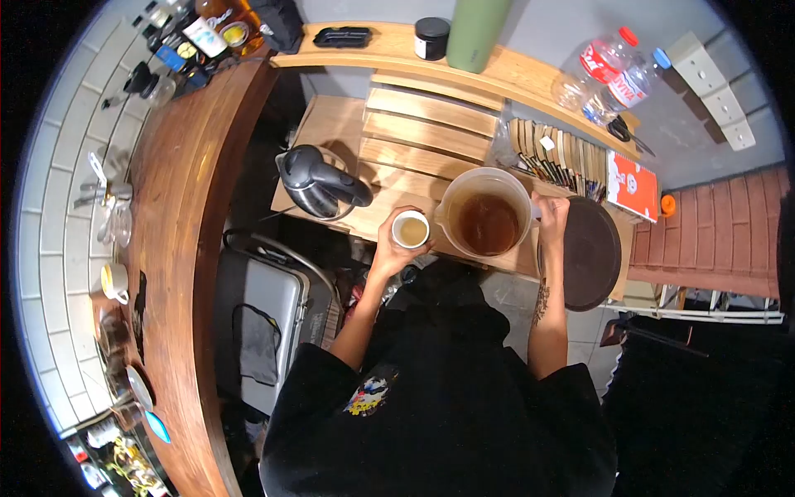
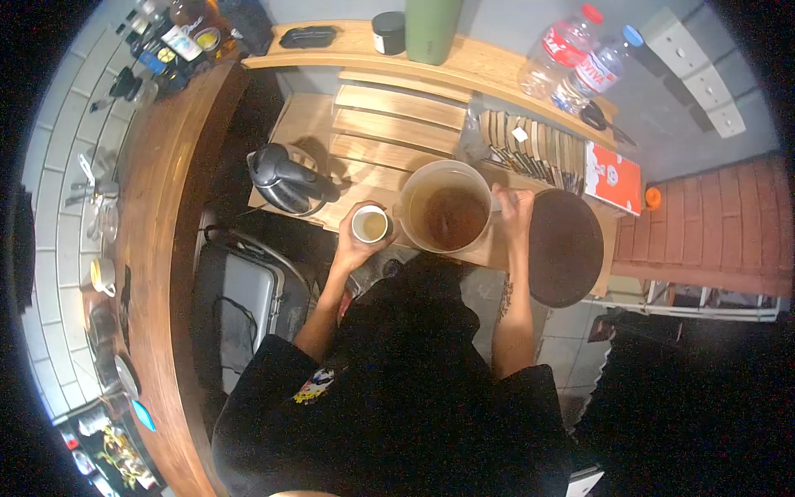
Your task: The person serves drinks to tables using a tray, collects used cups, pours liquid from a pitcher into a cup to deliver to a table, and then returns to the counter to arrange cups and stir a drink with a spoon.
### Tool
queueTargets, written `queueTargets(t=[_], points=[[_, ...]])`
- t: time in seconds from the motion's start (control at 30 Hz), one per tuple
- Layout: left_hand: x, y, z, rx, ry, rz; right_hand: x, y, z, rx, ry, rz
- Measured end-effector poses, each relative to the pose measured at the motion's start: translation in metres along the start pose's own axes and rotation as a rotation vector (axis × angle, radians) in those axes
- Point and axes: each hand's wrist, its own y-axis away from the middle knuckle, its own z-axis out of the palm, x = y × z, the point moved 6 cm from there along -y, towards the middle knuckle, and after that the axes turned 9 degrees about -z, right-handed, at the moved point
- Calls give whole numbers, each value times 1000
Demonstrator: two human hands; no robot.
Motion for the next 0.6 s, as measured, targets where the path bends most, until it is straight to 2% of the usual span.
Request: queueTargets(t=[0.1,0.23,0.3,0.33,0.37,0.43,0.57,0.6], points=[[16,-3,5,-32,-46,26,23,2,-19,25,-5,59],[18,-4,12,-60,-60,2,60,12,-36,165,-138,51],[14,-1,16,-95,6,-16,81,22,-45,342,-348,141],[22,0,18,-84,-47,29,64,22,-42,518,-304,68],[21,1,22,-95,-51,27,66,24,-48,528,-301,73],[18,5,28,-100,-4,-41,68,24,-46,349,-343,87],[13,20,40,-65,-84,-42,66,33,-52,364,-79,-24],[9,25,43,-67,-83,-67,65,35,-49,358,-150,94]])
